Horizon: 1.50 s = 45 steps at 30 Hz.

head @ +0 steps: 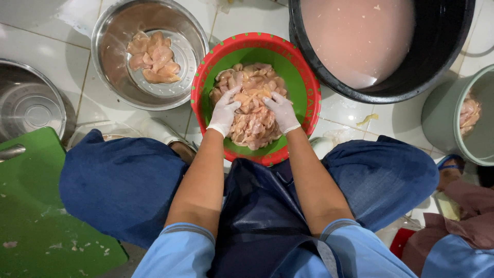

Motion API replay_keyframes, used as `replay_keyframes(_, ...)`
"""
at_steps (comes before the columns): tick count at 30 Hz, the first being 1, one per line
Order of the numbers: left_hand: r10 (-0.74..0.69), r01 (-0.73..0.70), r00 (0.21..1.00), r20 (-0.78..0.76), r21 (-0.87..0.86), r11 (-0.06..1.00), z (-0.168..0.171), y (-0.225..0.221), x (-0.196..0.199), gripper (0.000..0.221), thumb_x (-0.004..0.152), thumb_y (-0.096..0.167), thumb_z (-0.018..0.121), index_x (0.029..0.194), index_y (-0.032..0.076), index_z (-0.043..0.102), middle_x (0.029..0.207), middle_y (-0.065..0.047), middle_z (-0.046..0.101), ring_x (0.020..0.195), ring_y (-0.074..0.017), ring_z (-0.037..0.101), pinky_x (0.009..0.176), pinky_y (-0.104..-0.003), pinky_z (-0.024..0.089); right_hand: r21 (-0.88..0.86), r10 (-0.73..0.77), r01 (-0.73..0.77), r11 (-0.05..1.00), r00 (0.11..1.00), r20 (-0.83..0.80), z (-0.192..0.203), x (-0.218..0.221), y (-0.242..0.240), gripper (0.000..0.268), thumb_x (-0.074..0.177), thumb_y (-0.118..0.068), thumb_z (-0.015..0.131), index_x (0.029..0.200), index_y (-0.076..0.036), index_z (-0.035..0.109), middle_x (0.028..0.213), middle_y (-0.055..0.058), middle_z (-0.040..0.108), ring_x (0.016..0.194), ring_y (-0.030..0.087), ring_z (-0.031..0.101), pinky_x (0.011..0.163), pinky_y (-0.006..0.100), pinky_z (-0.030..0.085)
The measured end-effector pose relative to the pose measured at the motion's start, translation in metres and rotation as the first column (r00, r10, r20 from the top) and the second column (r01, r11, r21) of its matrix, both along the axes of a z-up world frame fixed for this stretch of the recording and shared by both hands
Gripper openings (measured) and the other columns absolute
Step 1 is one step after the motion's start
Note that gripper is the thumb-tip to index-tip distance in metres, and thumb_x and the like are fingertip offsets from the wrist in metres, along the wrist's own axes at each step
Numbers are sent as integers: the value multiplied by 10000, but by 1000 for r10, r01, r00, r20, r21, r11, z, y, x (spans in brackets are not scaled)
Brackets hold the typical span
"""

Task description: Manually mixing raw chicken pieces in a plastic bowl and placing them onto a cutting board.

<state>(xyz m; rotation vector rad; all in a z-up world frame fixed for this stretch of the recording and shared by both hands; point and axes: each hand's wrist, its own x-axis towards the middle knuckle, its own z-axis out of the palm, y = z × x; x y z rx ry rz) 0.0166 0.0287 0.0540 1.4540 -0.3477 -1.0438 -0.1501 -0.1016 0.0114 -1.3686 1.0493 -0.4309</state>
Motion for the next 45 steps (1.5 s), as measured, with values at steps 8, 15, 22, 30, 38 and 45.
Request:
replay_keyframes(8,71,-71,996,-47,-2,997,8,10,-8,480,782,-32,503,1161,148,735,1285,-196,611,1264,-248,507,1100,-381,380,-329,-62,15,944,989,-134,12,10,5,112,871,-188,752,898,-113,674,847,59,678,882,158,633,876,345,492)
replay_keyframes(15,165,-131,924,-345,119,984,-49,-6,-12,368,892,334,730,1241,242,653,1093,-76,671,919,-209,665,740,-334,616,-616,429,-526,587,847,-314,-14,28,38,359,884,-81,606,1228,-153,682,1207,123,647,1178,329,600,1054,408,447)
replay_keyframes(22,25,-100,982,186,407,908,-97,-6,-9,309,823,304,679,1123,373,693,1143,22,699,1104,-164,645,974,-334,494,-360,332,-397,844,915,-229,0,27,35,229,915,-130,606,1063,-227,752,1062,31,724,1085,229,653,1017,368,472)
replay_keyframes(30,245,-221,918,312,-109,969,71,-34,8,396,909,63,555,1276,187,634,1293,-80,650,1268,-211,561,1132,-352,397,-189,179,-223,956,958,-222,-6,19,32,231,955,-168,567,1087,-28,695,1093,212,693,1096,360,629,1003,461,469)
replay_keyframes(38,243,-69,633,735,-259,963,297,61,69,381,1022,123,436,1395,59,487,1430,-115,555,1375,-255,506,1216,-367,329,290,147,-139,947,989,-8,-38,-1,12,291,987,-201,529,1224,-103,666,1082,38,695,920,94,654,752,170,508)
replay_keyframes(45,306,-225,474,826,-222,949,320,209,142,487,833,-92,411,1296,35,493,1180,-172,635,1136,-249,660,992,-332,461,402,72,-17,915,990,-122,-70,-7,9,289,955,-192,567,1197,-71,667,963,77,683,813,155,662,719,263,587)
